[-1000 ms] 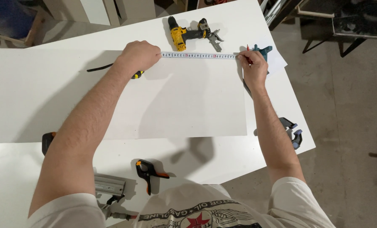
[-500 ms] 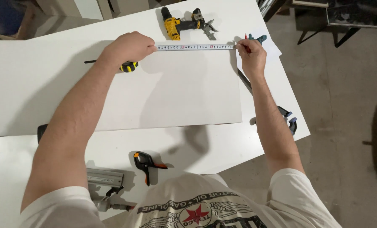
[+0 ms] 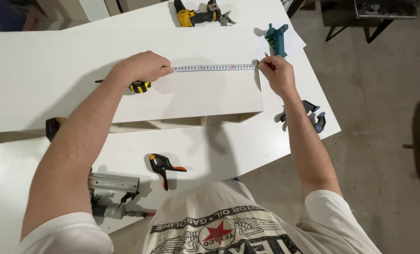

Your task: Measuring a wooden shelf unit with a tape measure and pencil, then securing the joints using a pneumatic nail gun.

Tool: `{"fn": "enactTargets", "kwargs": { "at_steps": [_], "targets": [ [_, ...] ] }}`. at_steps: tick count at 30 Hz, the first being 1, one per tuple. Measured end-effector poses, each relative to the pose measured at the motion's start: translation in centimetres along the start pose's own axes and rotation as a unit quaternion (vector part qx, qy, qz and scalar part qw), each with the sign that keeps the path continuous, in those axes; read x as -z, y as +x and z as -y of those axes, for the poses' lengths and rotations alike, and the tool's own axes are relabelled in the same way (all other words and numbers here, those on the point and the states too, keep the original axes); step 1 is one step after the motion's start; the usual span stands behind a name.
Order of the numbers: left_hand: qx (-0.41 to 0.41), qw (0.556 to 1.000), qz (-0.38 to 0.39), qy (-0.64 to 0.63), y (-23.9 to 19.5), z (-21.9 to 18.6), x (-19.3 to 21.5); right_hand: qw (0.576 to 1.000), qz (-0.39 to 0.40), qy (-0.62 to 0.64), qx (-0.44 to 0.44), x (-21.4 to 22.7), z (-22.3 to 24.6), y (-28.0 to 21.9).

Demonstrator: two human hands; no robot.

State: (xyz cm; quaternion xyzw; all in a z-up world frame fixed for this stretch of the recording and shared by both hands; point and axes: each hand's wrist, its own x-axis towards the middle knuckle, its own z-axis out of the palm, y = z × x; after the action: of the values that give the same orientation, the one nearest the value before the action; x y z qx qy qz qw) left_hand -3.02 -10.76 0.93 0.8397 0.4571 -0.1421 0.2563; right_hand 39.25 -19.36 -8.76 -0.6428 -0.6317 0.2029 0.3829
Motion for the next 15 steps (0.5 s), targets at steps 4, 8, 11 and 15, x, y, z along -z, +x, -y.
{"fn": "enactTargets", "kwargs": {
  "at_steps": [4,8,11,15],
  "targets": [
    [0.003,0.999,-0.023,0.022,1.3,0.9,-0.7,1.000,-0.001,0.006,0.009,-0.6,-0.1,0.7],
    [0.011,0.999,-0.030,0.030,0.5,0.5,-1.0,1.000,0.009,-0.004,0.005,-0.7,1.0,0.2],
    [0.018,0.999,-0.047,0.014,1.1,0.5,-1.5,0.999,0.001,0.038,-0.006,-0.9,1.0,0.2],
    [0.024,0.996,-0.062,0.058,2.1,0.9,-2.3,1.000,-0.001,0.021,-0.010,-1.2,1.2,-0.2]
  ]
}}
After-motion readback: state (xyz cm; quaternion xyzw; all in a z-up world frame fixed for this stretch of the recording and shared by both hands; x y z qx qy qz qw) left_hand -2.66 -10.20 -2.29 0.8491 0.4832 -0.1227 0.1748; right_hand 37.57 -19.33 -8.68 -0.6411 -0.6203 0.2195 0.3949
